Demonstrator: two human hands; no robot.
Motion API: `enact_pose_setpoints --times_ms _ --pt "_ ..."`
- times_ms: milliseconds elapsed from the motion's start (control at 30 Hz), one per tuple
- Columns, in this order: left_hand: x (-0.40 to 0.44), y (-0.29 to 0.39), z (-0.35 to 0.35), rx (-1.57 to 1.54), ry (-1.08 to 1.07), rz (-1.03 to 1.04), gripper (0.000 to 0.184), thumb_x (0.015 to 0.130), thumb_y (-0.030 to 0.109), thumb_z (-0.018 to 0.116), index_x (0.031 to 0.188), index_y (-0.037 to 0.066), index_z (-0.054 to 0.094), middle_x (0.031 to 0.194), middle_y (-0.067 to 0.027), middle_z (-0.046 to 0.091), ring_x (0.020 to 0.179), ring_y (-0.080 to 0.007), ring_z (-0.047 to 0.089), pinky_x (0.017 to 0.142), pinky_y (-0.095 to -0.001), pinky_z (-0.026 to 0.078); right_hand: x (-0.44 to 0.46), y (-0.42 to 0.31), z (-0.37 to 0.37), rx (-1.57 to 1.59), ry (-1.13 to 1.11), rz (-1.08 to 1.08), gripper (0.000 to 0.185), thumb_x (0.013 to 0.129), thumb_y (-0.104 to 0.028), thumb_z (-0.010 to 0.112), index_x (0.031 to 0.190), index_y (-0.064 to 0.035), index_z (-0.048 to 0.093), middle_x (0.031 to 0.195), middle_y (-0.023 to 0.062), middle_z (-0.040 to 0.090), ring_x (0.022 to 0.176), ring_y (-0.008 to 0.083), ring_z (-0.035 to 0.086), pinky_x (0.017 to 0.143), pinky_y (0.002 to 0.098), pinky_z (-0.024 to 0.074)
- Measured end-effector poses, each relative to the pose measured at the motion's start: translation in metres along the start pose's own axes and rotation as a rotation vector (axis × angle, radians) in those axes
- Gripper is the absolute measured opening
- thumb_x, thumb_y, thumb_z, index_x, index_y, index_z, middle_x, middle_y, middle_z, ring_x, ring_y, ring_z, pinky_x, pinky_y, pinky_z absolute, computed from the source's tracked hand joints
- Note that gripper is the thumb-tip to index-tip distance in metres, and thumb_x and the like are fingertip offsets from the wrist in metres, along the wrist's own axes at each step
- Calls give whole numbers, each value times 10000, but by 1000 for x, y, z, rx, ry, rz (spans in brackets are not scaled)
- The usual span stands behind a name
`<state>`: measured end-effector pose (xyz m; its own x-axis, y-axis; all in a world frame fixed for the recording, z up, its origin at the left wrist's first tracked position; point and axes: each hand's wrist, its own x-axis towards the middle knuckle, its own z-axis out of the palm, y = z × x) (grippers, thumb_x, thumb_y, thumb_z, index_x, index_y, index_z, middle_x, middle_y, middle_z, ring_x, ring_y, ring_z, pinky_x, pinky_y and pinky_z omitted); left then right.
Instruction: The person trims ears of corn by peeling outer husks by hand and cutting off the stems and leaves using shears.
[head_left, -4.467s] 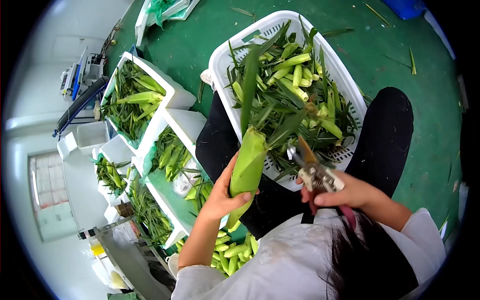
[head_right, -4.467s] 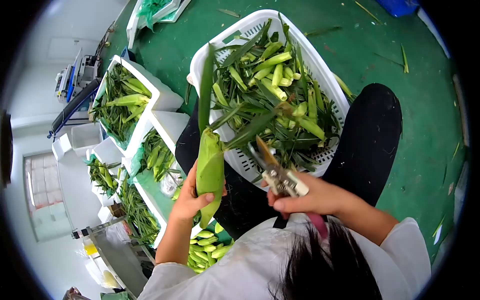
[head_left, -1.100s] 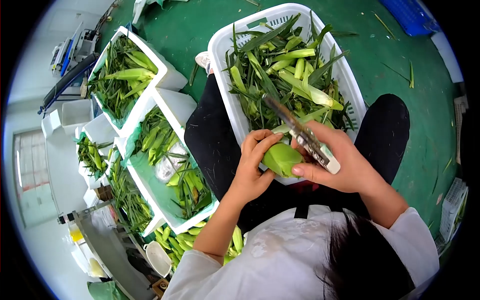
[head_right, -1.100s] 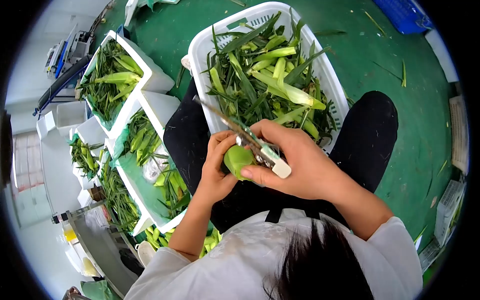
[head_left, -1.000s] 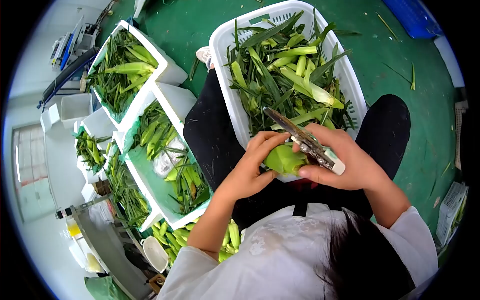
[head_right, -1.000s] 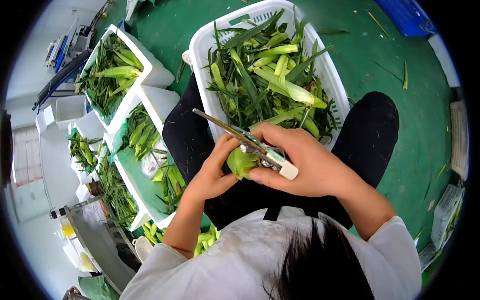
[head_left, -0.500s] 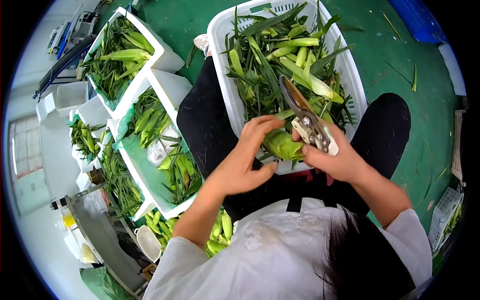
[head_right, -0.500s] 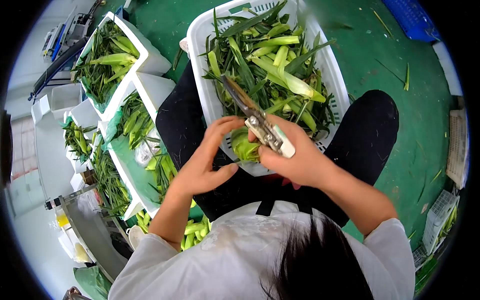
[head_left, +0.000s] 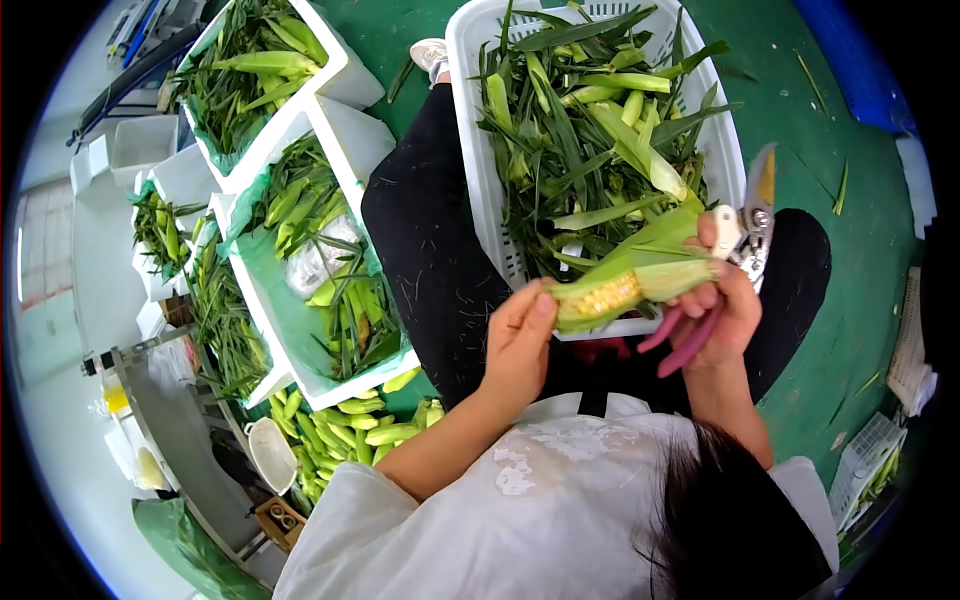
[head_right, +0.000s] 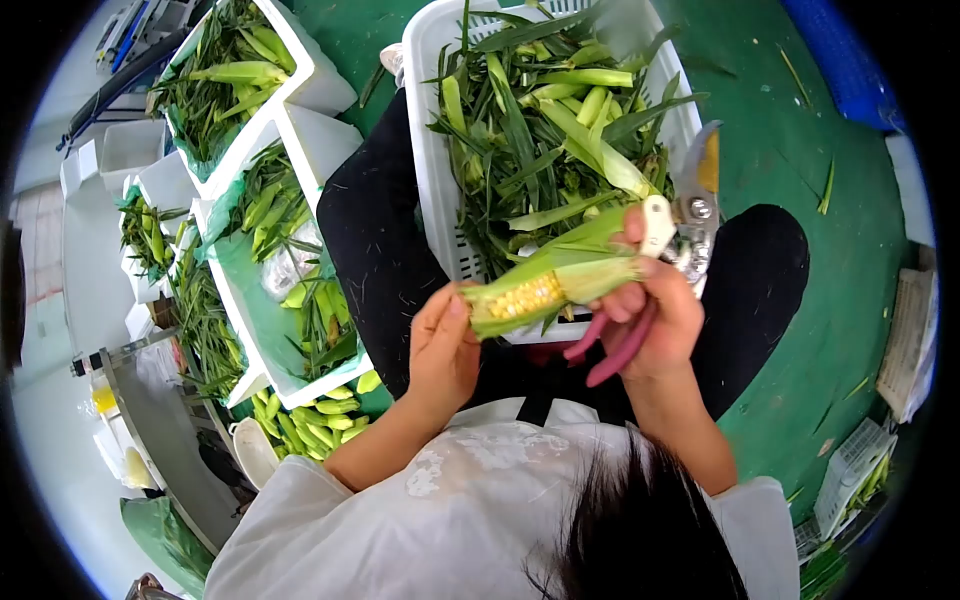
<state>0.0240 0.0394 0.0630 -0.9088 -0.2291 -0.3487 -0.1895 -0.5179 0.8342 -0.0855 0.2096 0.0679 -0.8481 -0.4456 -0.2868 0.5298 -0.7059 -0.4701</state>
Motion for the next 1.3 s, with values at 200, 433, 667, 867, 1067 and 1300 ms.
enact_pose_setpoints --times_ms 200,433,667,867,1067,1300 --pt "5 1 -11 -169 -224 -173 572 1015 511 425 1164 -28 551 1108 -152 638 969 -230 654 793 -323 526 9 -16 5 -57 -287 57 276 856 -143 581 1060 -57 416 636 -28 436 501 62 399 473 199 352" --pt "11 4 -40 -430 -93 -825 654 998 489 478 1405 -22 455 1349 -158 585 1193 -335 590 1064 -446 446 -18 28 99 -1623 -844 -13 403 712 -68 672 1105 -35 587 837 141 654 778 340 673 702 355 523" --pt "-143 47 -121 -405 240 -42 717 922 487 632 1467 95 378 1383 -149 527 1120 -265 625 804 -376 600 -27 84 109 -1057 -784 328 283 807 -51 659 1071 -31 559 805 109 654 641 197 653 626 307 504" --pt "-247 18 -148 -367 734 125 609 873 424 723 1303 47 516 1097 -106 636 814 -164 596 586 -255 511 -45 143 114 -929 -973 628 283 839 -38 647 1105 -45 550 858 84 615 727 158 628 651 318 510" --pt "-361 -6 -241 -344 1132 245 489 909 388 673 1240 48 553 1036 -70 655 733 -111 603 504 -193 488 74 64 61 -273 -238 260 452 923 -174 601 1296 32 451 692 -38 394 603 75 382 552 225 347" --pt "-590 -93 -431 -307 2272 332 308 894 300 703 1071 89 566 954 -68 668 801 -179 651 597 -337 523 137 -69 -45 -658 27 200 259 996 -273 586 1104 -42 541 733 -22 424 653 108 420 642 281 368"
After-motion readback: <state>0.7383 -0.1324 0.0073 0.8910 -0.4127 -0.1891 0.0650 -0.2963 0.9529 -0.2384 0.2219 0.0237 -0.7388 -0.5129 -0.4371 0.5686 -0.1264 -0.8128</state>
